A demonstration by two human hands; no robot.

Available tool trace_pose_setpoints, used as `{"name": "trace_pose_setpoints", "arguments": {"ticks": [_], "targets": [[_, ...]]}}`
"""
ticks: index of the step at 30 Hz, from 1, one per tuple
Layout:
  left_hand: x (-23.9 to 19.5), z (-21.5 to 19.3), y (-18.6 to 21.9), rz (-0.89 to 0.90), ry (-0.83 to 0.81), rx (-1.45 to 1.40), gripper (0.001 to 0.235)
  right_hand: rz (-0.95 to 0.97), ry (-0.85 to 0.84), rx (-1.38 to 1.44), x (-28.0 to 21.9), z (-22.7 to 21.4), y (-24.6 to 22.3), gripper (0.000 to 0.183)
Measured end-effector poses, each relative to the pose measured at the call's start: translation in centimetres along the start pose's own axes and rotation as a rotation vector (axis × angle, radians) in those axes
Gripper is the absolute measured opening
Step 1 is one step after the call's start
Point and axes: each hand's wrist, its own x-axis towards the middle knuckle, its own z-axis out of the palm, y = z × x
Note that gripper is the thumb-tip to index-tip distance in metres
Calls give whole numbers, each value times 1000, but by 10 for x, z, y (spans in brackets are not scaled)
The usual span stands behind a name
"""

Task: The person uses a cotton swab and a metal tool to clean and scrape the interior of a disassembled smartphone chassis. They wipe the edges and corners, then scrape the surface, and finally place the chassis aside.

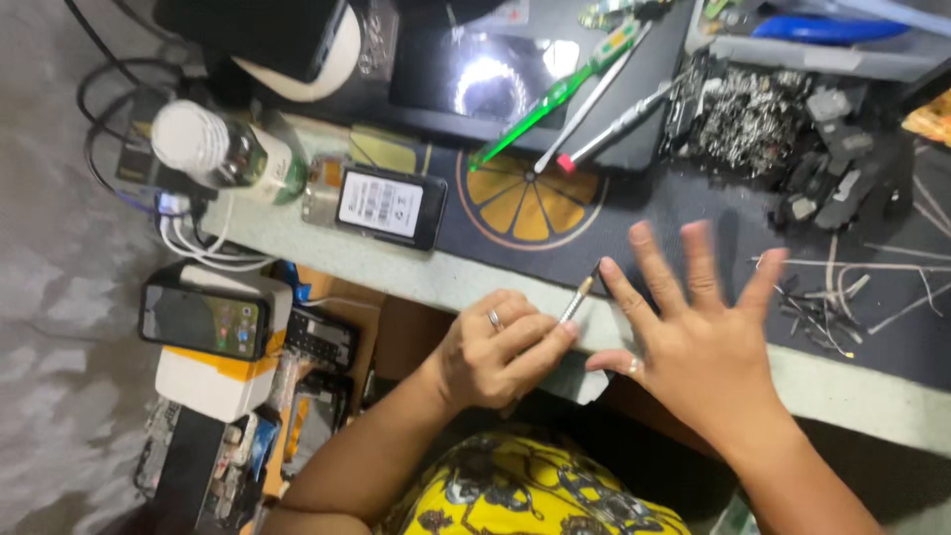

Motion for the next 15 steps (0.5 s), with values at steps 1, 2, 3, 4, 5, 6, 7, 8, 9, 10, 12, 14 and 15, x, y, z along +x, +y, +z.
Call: {"name": "trace_pose_setpoints", "arguments": {"ticks": [1, 2, 3, 4, 5, 6, 7, 8, 9, 10, 12, 14, 15], "targets": [[0, 1, 1, -8, 18, 8, 33, 36, 89, -50, 1, 0, 3, 75], [-2, 1, 2, -16, 35, 15, 31, 73, 178, -99, 1, -1, 7, 60], [-5, 0, 2, -23, 31, 27, 33, 97, 258, -137, 1, -2, 13, 45], [-8, -2, 0, -29, 26, 38, 36, 80, 312, -100, 0, -3, 19, 34], [-9, -4, -2, -23, 21, 42, 38, 72, 370, -65, -1, -6, 26, 23], [-11, -8, -3, -67, 57, 76, 36, 66, 409, -25, 1, -6, 30, 17], [-10, -12, -9, -99, 99, 114, 33, 57, 459, 7, 7, -8, 37, 13], [-8, -17, -15, -131, 143, 151, 30, 51, 490, 43, 15, -6, 38, 17], [-8, -21, -19, -236, 128, 291, 25, 43, 516, 86, 24, -6, 40, 22], [-8, -26, -22, -342, 112, 429, 21, -27, 533, 58, 34, -3, 38, 28], [-12, -34, -23, -492, 70, 596, 21, -173, 554, 19, 51, 5, 29, 45], [-15, -37, -25, -552, 36, 643, 25, -247, 559, 129, 64, 11, 19, 40], [-15, -38, -25, -571, 16, 627, 23, -279, 562, 186, 66, 13, 15, 38]]}}
